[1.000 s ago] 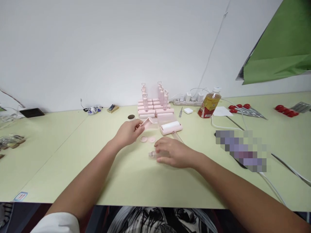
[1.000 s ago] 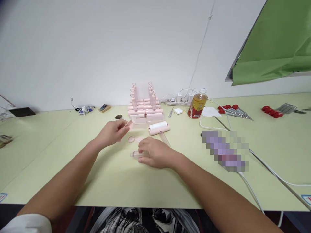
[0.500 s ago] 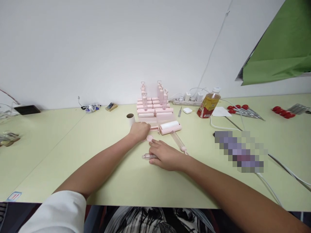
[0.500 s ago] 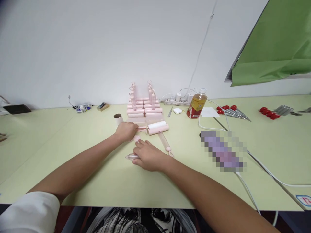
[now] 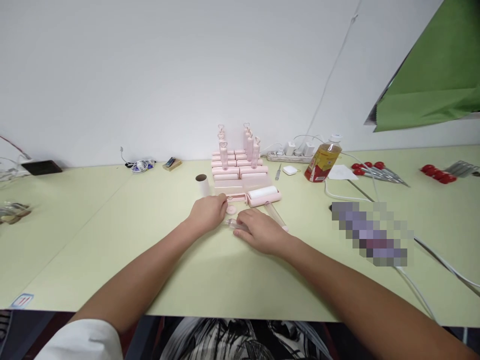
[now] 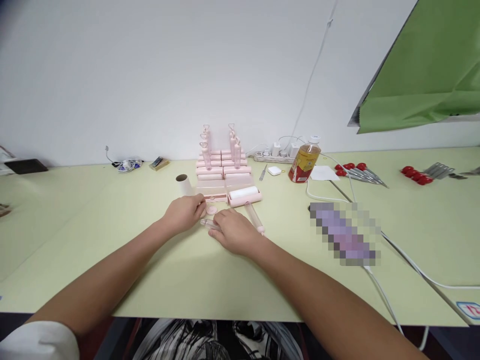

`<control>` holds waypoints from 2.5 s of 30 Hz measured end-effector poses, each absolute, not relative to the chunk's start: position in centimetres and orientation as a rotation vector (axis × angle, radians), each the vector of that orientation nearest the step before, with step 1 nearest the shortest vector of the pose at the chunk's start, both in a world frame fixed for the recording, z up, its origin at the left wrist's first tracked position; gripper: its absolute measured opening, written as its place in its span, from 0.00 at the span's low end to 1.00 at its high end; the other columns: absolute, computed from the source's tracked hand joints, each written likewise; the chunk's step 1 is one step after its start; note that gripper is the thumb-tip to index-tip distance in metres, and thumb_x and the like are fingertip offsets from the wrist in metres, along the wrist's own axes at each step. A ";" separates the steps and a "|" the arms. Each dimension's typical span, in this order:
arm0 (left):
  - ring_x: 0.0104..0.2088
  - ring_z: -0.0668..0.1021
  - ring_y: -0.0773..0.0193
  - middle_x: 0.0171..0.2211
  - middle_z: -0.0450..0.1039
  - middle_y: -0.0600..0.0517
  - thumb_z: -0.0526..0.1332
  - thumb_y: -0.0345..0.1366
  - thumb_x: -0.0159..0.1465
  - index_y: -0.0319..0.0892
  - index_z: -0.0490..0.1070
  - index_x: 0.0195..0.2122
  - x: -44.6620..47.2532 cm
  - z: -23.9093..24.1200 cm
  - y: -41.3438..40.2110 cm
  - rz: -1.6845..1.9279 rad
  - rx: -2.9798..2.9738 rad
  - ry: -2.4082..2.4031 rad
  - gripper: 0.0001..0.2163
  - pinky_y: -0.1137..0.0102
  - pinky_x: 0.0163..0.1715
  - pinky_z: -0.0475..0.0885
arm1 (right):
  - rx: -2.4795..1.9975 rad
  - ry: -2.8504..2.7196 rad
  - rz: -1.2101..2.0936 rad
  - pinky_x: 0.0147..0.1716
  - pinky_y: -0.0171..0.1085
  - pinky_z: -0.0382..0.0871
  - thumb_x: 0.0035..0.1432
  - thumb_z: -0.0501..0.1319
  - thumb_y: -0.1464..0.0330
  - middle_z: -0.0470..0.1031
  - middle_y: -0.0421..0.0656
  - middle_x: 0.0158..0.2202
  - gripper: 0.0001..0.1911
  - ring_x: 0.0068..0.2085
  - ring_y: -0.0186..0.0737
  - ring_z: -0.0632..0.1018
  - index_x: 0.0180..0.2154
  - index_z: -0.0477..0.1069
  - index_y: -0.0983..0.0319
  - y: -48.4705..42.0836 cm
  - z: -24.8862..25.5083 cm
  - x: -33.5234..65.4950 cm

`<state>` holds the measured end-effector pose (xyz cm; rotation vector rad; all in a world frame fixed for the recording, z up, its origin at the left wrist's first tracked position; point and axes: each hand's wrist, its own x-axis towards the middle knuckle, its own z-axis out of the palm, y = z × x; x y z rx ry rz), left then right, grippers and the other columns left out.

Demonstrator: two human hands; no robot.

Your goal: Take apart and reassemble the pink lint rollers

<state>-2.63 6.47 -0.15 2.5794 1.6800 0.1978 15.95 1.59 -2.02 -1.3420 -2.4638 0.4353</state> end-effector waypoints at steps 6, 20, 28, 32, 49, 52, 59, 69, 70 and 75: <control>0.31 0.77 0.55 0.33 0.77 0.47 0.53 0.38 0.64 0.43 0.67 0.42 -3.7 -1.6 6.5 0.073 2.525 1.646 0.09 0.68 0.27 0.62 | -1.311 -2.445 0.437 0.38 0.40 0.65 0.63 0.57 0.63 0.71 0.49 0.42 0.09 0.44 0.46 0.71 0.35 0.67 0.62 1.9 -2.2 16.2; 0.32 0.77 0.59 0.35 0.77 0.50 0.52 0.41 0.66 0.45 0.72 0.41 -3.3 -2.6 7.2 0.275 2.621 1.454 0.11 0.69 0.28 0.62 | -1.450 -2.371 0.351 0.40 0.43 0.61 0.64 0.54 0.61 0.71 0.47 0.41 0.11 0.41 0.46 0.69 0.35 0.67 0.62 2.8 -2.5 17.0; 0.39 0.78 0.57 0.38 0.78 0.51 0.51 0.38 0.66 0.48 0.76 0.42 -2.2 -3.4 7.8 0.314 2.644 1.393 0.13 0.68 0.31 0.66 | -1.424 -2.397 0.444 0.37 0.39 0.60 0.62 0.55 0.61 0.71 0.47 0.39 0.10 0.41 0.45 0.70 0.33 0.65 0.61 2.7 -2.5 17.2; 0.40 0.77 0.59 0.41 0.78 0.50 0.46 0.39 0.69 0.46 0.74 0.44 -2.4 -2.5 6.7 0.620 2.478 1.308 0.16 0.68 0.38 0.68 | -1.419 -2.400 0.463 0.34 0.38 0.59 0.61 0.57 0.61 0.73 0.47 0.38 0.10 0.39 0.44 0.70 0.33 0.66 0.62 2.4 -2.5 17.2; 0.34 0.73 0.61 0.35 0.74 0.50 0.53 0.48 0.66 0.43 0.73 0.39 -6.6 0.7 6.4 0.417 2.531 1.041 0.15 0.68 0.35 0.65 | -1.416 -2.160 0.817 0.26 0.34 0.54 0.61 0.56 0.59 0.69 0.39 0.24 0.13 0.27 0.36 0.68 0.30 0.68 0.61 1.8 -1.8 17.8; 0.38 0.74 0.58 0.36 0.74 0.49 0.54 0.48 0.65 0.43 0.73 0.41 -4.6 1.2 4.4 0.335 2.759 0.969 0.15 0.65 0.40 0.64 | -1.360 -2.158 0.879 0.26 0.34 0.54 0.60 0.56 0.58 0.69 0.39 0.24 0.14 0.26 0.35 0.67 0.29 0.68 0.61 1.3 -2.0 17.2; 0.27 0.70 0.64 0.30 0.71 0.51 0.48 0.48 0.68 0.41 0.67 0.37 -2.6 -0.3 2.9 0.346 2.626 0.961 0.16 0.71 0.26 0.61 | -1.264 -1.933 1.207 0.22 0.33 0.55 0.62 0.50 0.50 0.63 0.37 0.17 0.26 0.20 0.32 0.63 0.21 0.64 0.61 1.3 -2.2 17.1; 0.25 0.64 0.70 0.25 0.62 0.56 0.57 0.48 0.64 0.41 0.67 0.34 -3.7 -0.7 4.6 0.764 2.119 0.832 0.14 0.73 0.27 0.60 | -1.031 -1.752 1.303 0.23 0.33 0.62 0.61 0.52 0.50 0.67 0.37 0.20 0.24 0.21 0.32 0.68 0.28 0.68 0.62 1.5 -1.4 17.8; 0.25 0.64 0.71 0.25 0.62 0.57 0.57 0.47 0.64 0.41 0.67 0.35 -3.9 -0.6 4.8 0.796 2.042 0.820 0.13 0.73 0.27 0.60 | -1.065 -1.753 1.248 0.23 0.33 0.61 0.62 0.53 0.50 0.66 0.37 0.19 0.23 0.20 0.32 0.67 0.27 0.68 0.62 1.5 -1.4 17.9; 0.30 0.74 0.67 0.32 0.69 0.53 0.55 0.46 0.65 0.44 0.61 0.45 -4.1 -0.7 5.3 0.833 1.619 0.706 0.13 0.69 0.32 0.69 | -1.204 -1.832 1.144 0.22 0.33 0.60 0.61 0.55 0.52 0.65 0.37 0.17 0.24 0.21 0.32 0.66 0.21 0.64 0.62 1.7 -2.1 17.5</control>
